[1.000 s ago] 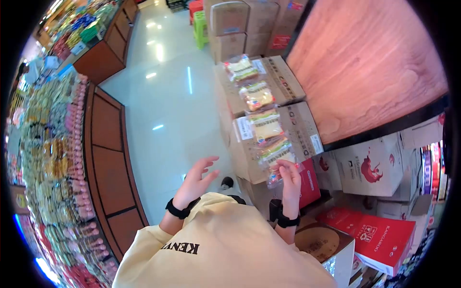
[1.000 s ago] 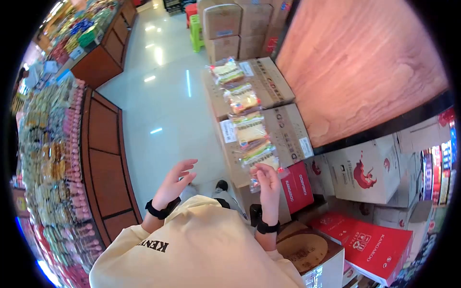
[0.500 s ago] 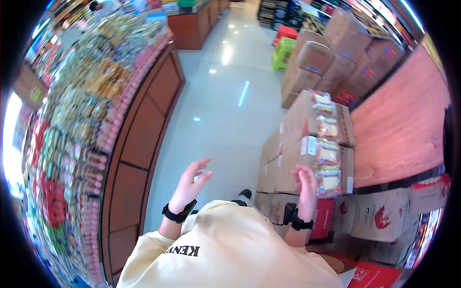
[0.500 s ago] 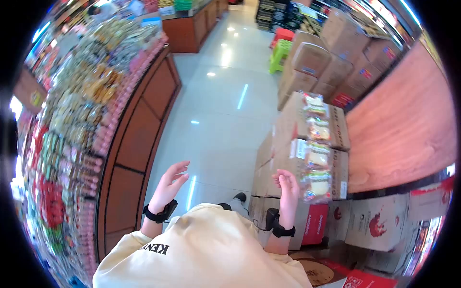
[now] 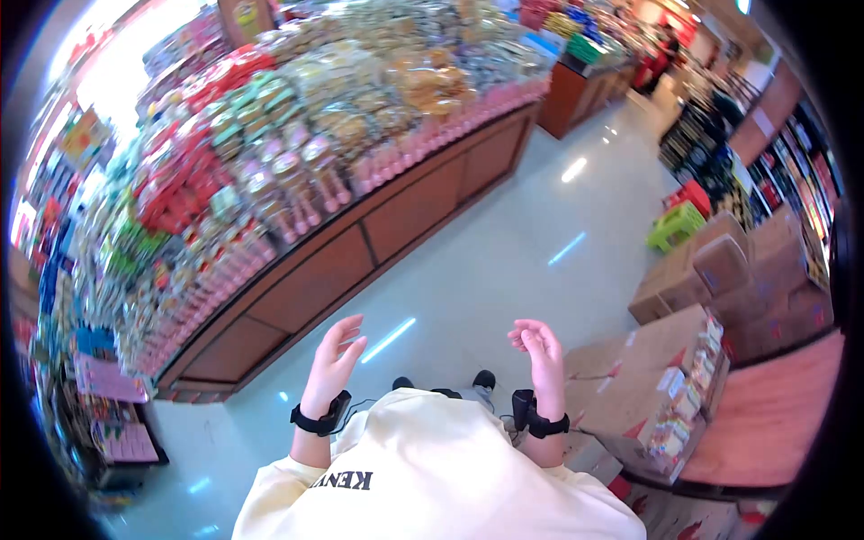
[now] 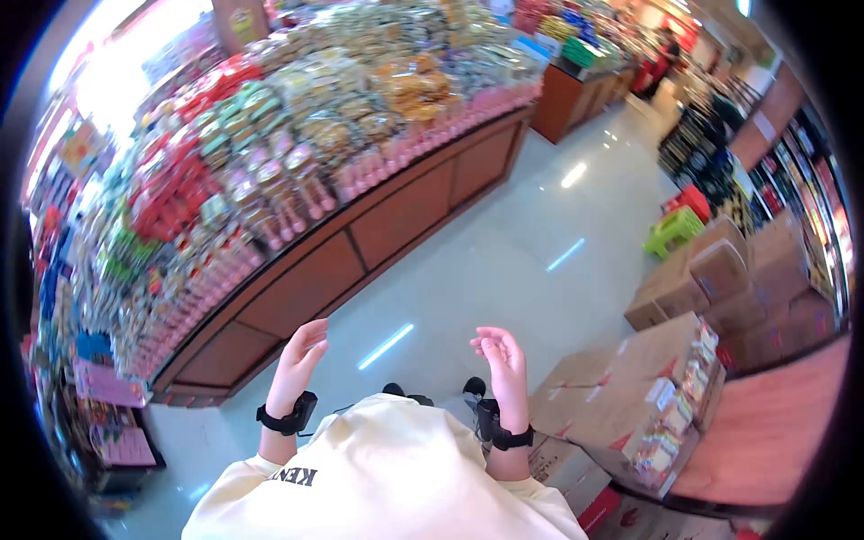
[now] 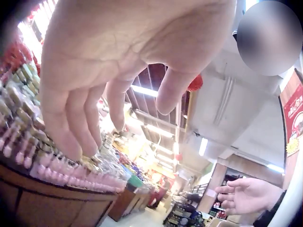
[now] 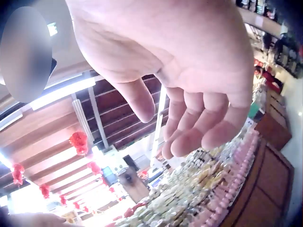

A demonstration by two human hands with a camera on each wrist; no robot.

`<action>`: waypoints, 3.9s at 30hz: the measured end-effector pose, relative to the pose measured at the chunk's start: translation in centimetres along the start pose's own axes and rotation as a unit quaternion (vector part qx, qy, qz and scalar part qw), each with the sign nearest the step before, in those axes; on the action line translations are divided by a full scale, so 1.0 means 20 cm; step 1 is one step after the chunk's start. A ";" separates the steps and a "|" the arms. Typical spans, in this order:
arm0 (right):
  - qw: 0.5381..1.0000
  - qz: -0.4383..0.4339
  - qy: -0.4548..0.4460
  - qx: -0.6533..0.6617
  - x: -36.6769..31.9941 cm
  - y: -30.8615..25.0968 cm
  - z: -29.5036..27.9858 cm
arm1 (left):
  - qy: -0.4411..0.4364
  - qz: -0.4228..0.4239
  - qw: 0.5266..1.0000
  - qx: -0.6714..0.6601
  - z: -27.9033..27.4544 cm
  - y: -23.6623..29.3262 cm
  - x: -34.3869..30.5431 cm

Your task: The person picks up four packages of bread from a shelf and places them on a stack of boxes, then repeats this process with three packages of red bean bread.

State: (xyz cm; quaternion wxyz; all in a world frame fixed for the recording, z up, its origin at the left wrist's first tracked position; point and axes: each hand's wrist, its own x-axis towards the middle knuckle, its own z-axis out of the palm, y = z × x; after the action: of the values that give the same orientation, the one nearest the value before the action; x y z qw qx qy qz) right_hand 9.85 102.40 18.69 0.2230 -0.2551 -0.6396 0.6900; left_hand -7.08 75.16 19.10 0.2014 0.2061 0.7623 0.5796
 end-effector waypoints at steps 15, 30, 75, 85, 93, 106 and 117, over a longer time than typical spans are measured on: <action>0.962 0.027 -0.263 -0.065 0.32 -0.03 0.81 | 0.227 -0.077 0.968 -0.074 -0.47 -0.22 -0.30; 0.916 -0.042 -0.396 -0.050 1.07 -0.09 1.56 | 0.369 -0.042 0.926 -0.066 -0.93 -0.17 0.16; 0.828 0.089 -0.550 -0.055 1.61 0.09 2.80 | 0.286 -0.094 0.936 -0.183 -1.84 -0.58 1.11; 0.866 0.225 -0.444 -0.058 1.61 0.41 3.25 | 0.211 -0.199 0.918 -0.272 -2.10 -0.88 1.34; 0.882 0.218 -0.410 -0.076 1.61 0.61 3.35 | 0.214 -0.145 0.954 -0.154 -2.09 -1.26 1.47; 0.856 0.326 -0.389 -0.098 1.61 0.49 3.42 | 0.200 -0.172 0.955 -0.134 -2.12 -1.16 1.49; 0.873 0.320 -0.364 -0.050 1.54 0.57 3.39 | 0.170 -0.208 0.945 -0.186 -2.14 -1.17 1.51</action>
State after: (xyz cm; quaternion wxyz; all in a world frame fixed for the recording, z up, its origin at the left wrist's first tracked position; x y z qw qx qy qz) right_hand -56.98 68.86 8.72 -0.2721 -0.1873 -0.5927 0.7346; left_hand -57.49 51.81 5.04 0.2196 -0.1000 0.6897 0.6827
